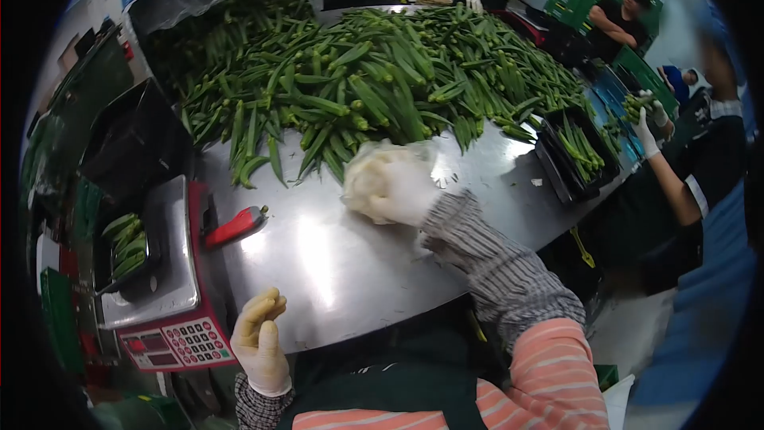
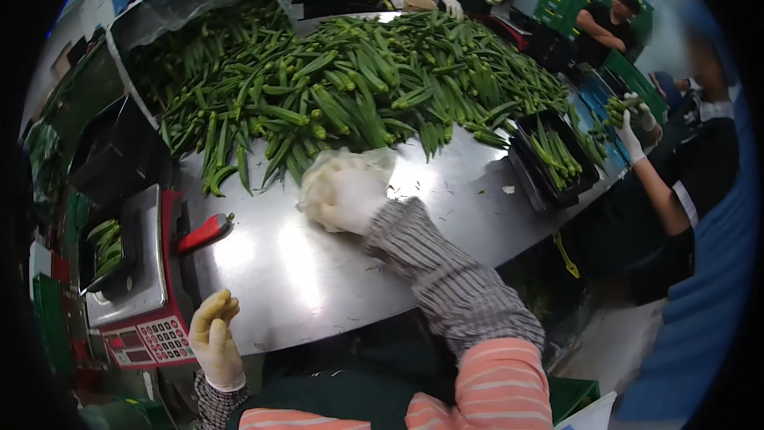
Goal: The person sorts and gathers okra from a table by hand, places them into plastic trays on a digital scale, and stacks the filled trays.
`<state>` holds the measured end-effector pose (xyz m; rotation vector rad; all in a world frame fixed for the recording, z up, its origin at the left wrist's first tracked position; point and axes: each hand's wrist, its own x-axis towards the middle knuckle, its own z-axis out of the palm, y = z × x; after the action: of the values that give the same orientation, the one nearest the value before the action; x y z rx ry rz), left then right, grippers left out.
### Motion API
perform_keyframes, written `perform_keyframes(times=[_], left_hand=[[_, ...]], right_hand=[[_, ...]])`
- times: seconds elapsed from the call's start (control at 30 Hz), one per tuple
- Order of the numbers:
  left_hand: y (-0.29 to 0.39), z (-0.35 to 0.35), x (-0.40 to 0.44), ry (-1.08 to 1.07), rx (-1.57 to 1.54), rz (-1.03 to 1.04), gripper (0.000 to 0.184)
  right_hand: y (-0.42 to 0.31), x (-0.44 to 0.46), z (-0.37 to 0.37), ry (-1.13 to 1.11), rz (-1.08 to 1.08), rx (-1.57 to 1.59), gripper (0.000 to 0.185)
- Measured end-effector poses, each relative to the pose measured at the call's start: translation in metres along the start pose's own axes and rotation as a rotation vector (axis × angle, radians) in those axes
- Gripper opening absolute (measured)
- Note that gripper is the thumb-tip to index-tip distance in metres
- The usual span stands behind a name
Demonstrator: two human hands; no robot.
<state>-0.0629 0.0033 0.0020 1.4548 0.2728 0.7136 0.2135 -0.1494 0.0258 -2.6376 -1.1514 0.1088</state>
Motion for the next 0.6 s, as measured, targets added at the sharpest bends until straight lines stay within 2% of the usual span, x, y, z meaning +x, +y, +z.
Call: perform_keyframes(times=[0.03,0.13,0.23,0.33,0.4,0.47,0.53,0.6], left_hand=[[-0.004,0.002,-0.003,-0.007,0.005,-0.011,0.037],[-0.007,0.009,-0.009,-0.059,0.001,-0.039,0.035],[-0.014,0.007,-0.013,-0.132,-0.011,-0.064,0.033],[-0.016,0.011,-0.014,-0.185,-0.027,-0.106,0.031],[-0.022,0.012,-0.012,-0.227,-0.051,-0.105,0.03],[-0.026,0.015,-0.009,-0.253,-0.054,-0.099,0.03],[-0.026,0.019,-0.007,-0.258,-0.036,-0.087,0.031],[-0.027,0.019,-0.005,-0.283,-0.039,-0.06,0.03]], right_hand=[[-0.01,0.013,0.001,-0.164,0.066,-0.142,0.059],[-0.013,0.028,0.027,-0.12,0.048,-0.081,0.068],[-0.007,0.019,0.01,-0.297,0.203,-0.047,0.076],[0.032,-0.011,0.009,-0.258,0.317,-0.101,0.077],[0.055,-0.052,0.001,-0.193,0.347,-0.118,0.075],[0.085,-0.106,0.003,-0.03,0.429,-0.072,0.062],[0.109,-0.162,-0.006,0.026,0.526,-0.172,0.055],[0.142,-0.213,-0.015,0.009,0.718,-0.112,0.046]])
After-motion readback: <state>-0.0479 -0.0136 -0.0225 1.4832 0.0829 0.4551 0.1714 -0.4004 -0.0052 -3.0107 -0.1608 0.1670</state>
